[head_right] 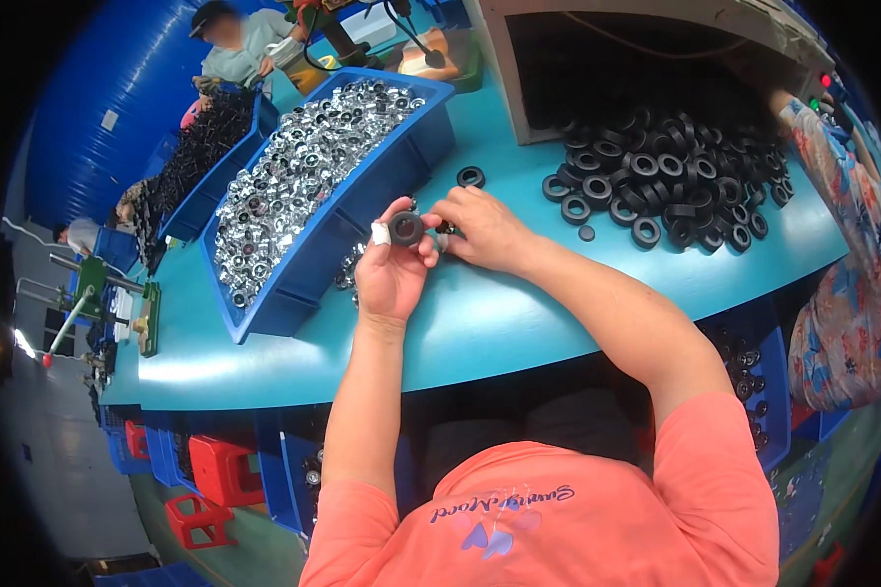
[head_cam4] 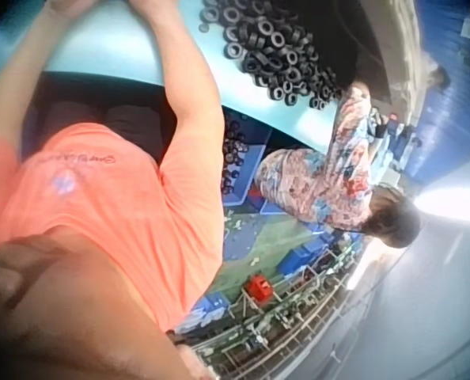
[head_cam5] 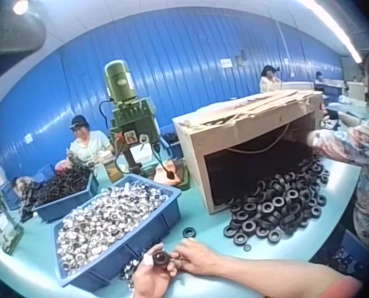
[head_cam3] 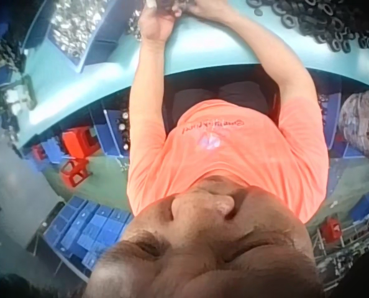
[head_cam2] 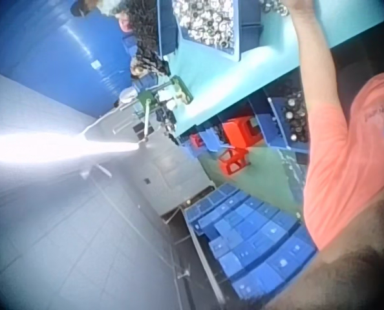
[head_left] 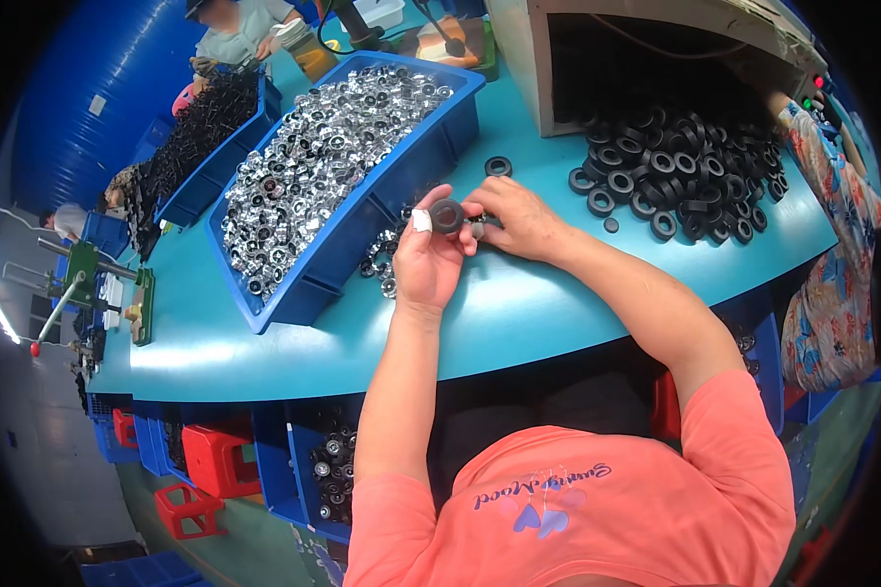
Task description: Manually assembling white plastic hubs into black rubber tires at a factory assembly line.
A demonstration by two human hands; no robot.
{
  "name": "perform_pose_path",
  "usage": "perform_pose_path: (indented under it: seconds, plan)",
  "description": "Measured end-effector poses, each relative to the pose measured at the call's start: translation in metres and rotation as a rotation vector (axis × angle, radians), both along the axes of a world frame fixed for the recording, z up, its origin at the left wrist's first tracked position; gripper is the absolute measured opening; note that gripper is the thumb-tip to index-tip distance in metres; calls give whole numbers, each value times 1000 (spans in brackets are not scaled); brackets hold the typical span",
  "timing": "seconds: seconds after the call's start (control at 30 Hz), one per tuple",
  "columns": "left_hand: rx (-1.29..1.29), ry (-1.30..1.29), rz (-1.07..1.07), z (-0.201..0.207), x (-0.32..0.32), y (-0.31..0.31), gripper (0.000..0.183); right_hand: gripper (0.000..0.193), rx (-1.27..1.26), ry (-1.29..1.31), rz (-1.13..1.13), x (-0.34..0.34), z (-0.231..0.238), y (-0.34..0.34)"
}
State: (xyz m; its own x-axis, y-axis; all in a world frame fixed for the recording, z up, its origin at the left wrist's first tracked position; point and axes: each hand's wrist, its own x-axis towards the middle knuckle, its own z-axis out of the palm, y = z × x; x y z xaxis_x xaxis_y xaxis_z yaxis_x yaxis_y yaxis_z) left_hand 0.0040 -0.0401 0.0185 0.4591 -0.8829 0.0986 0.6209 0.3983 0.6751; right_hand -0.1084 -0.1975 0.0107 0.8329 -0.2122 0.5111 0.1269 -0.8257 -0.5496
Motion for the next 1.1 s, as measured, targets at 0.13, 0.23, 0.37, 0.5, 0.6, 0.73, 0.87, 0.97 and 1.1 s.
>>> perform_pose_path:
  seconds: [0.13, 0.23, 0.37, 0.5, 0.6, 0.73, 0.87, 0.97, 1.1]
  plan:
    - [12, -11, 13, -1, 1, 1, 46, 27, 278, 2, -35, -2, 11, -2]
    - [27, -26, 38, -1, 0, 0, 45, 25, 289, 14, -62, -6, 17, -8]
    - [9, -11, 47, -4, 2, 0, 41, 25, 351, 31, -69, -8, 23, -8]
    - [-35, -63, 57, -8, 3, 1, 37, 25, 341, 4, -57, -8, 22, -9]
    - [-20, -62, 109, -12, 3, 0, 33, 25, 346, 1, -64, -8, 22, -10]
    - [109, -13, 78, -9, 7, 3, 36, 24, 390, -3, -76, -9, 22, -10]
    - [144, 35, 65, -11, 9, 3, 41, 26, 438, 24, -84, -9, 23, -10]
    - [162, 72, 73, -9, 8, 3, 42, 27, 493, 39, -73, -9, 25, -10]
    - [167, 94, 75, -11, 9, 2, 41, 28, 580, 29, -15, -9, 24, -11]
